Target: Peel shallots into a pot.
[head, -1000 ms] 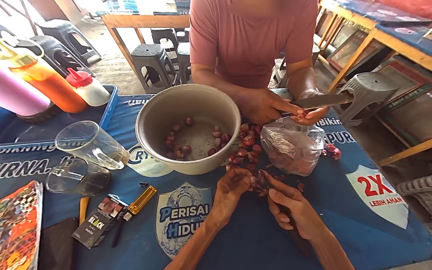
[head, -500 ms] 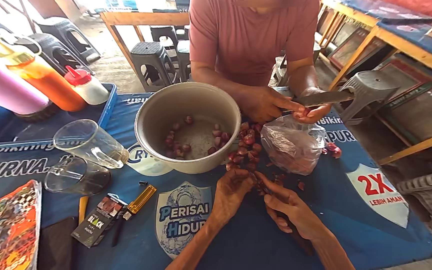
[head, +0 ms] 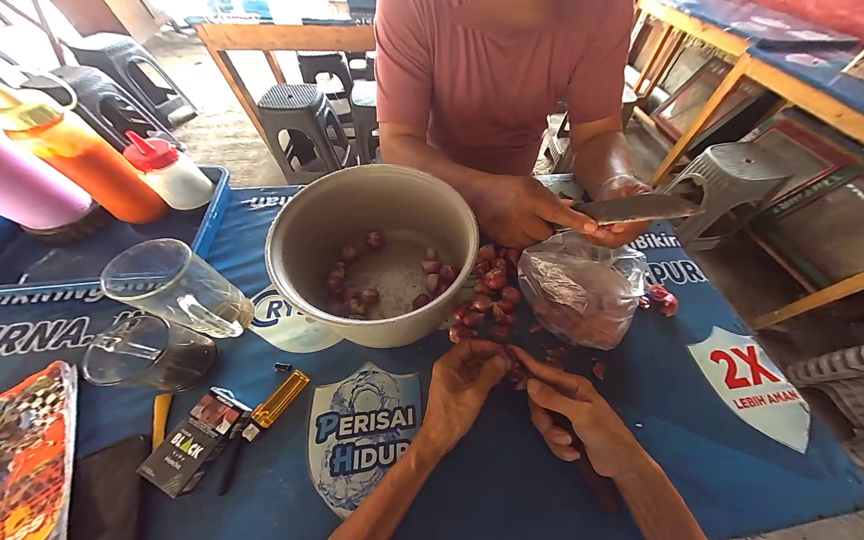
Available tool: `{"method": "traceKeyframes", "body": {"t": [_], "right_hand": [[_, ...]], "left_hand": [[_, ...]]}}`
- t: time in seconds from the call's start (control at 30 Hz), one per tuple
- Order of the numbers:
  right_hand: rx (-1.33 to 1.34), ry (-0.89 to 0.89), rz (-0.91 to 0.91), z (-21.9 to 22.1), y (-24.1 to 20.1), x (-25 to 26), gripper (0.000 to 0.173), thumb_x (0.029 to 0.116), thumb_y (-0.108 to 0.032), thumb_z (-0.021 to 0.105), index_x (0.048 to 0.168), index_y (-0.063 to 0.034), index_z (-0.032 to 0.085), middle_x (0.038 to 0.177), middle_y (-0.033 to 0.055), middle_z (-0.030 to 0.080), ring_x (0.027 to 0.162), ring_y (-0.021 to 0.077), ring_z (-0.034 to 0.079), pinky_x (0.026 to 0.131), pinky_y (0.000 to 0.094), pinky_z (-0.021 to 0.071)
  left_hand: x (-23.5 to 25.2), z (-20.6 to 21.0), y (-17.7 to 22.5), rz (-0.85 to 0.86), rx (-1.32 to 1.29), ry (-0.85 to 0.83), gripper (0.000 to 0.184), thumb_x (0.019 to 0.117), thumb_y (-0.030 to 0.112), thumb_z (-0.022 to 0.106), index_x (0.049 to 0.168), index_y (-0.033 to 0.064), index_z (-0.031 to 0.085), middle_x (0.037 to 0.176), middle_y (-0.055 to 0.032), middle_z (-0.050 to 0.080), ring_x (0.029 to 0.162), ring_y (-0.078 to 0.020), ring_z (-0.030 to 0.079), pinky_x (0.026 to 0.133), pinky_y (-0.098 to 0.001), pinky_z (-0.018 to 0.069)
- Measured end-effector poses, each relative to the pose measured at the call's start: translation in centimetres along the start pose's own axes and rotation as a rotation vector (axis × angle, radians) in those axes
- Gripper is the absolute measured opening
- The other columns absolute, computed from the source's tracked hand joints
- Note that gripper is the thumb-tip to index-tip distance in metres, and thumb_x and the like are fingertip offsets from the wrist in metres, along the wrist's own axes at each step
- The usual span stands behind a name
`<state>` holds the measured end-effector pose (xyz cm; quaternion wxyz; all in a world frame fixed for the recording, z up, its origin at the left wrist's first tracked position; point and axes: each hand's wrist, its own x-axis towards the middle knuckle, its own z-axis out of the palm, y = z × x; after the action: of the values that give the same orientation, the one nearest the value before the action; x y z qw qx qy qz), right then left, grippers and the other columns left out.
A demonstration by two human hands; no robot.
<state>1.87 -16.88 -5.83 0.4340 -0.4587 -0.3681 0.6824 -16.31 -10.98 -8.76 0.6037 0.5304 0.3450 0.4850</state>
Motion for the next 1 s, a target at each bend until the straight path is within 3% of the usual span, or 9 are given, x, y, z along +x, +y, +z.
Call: {"method": "traceKeyframes", "body": {"t": [0.23, 0.33, 0.4, 0.5, 0.73, 1.0], "right_hand": [[0.363, -0.196, 0.089, -1.2, 0.3, 0.3, 0.054, 0.1056, -0.023, 0.046, 0.158, -0.0209, 0.035, 0.073, -0.0039, 0.055, 0.044, 0.0004, 0.047, 0.037, 0.0138, 0.0409], [0.355, -0.166, 0.071, -1.1, 0.3, 0.3, 0.054, 0.1062, -0.021, 0.045, 0.159, -0.0195, 0.034, 0.074, -0.0024, 0.055, 0.044, 0.0012, 0.047, 0.037, 0.0143, 0.0408], [0.31, -0.146, 0.054, -0.9, 0.4, 0.2, 0.055, 0.1057, -0.021, 0.046, 0.16, -0.018, 0.034, 0.072, -0.0031, 0.055, 0.044, 0.0011, 0.047, 0.037, 0.0141, 0.0404], [0.288, -0.124, 0.052, -0.6, 0.4, 0.1, 0.055, 0.1052, -0.02, 0.045, 0.159, -0.0167, 0.035, 0.069, -0.0043, 0.054, 0.043, 0.0013, 0.047, 0.036, 0.0145, 0.0398], [0.46, -0.205, 0.07, -1.0, 0.3, 0.4, 0.054, 0.1062, -0.021, 0.045, 0.158, -0.0207, 0.033, 0.074, -0.003, 0.056, 0.045, 0.0011, 0.049, 0.038, 0.014, 0.0424], [0.488, -0.206, 0.047, -0.9, 0.5, 0.3, 0.054, 0.106, -0.022, 0.047, 0.158, -0.0215, 0.033, 0.075, -0.003, 0.059, 0.045, 0.0009, 0.05, 0.038, 0.0137, 0.0427]], "left_hand": [[0.3, -0.4, 0.0, -0.071, -0.119, -0.063, 0.019, 0.0982, 0.001, 0.056, 0.115, -0.0049, 0.063, 0.098, -0.0053, 0.071, 0.087, -0.012, 0.069, 0.082, -0.0286, 0.0583], [0.4, -0.3, 0.1, -0.093, -0.137, -0.082, 0.023, 0.0998, 0.003, 0.054, 0.12, -0.0063, 0.061, 0.101, -0.0067, 0.07, 0.089, -0.0129, 0.069, 0.084, -0.0296, 0.0579], [0.2, -0.1, 0.3, -0.075, -0.112, -0.077, 0.027, 0.0981, 0.006, 0.06, 0.121, -0.0067, 0.06, 0.104, -0.0067, 0.07, 0.091, -0.0121, 0.069, 0.084, -0.0286, 0.0585], [0.0, 0.0, 0.3, -0.054, -0.087, -0.034, 0.021, 0.0952, 0.005, 0.066, 0.114, -0.0045, 0.064, 0.1, -0.0053, 0.071, 0.089, -0.011, 0.07, 0.082, -0.0274, 0.0594], [0.2, -0.3, -0.1, -0.103, -0.217, -0.057, 0.02, 0.0985, 0.002, 0.057, 0.116, -0.0048, 0.064, 0.098, -0.006, 0.071, 0.088, -0.0128, 0.069, 0.084, -0.0301, 0.0578], [0.3, -0.2, 0.7, -0.29, -0.486, -0.008, 0.022, 0.1013, 0.0, 0.046, 0.117, -0.0034, 0.061, 0.097, -0.0063, 0.071, 0.086, -0.0118, 0.069, 0.085, -0.0279, 0.0581]]}}
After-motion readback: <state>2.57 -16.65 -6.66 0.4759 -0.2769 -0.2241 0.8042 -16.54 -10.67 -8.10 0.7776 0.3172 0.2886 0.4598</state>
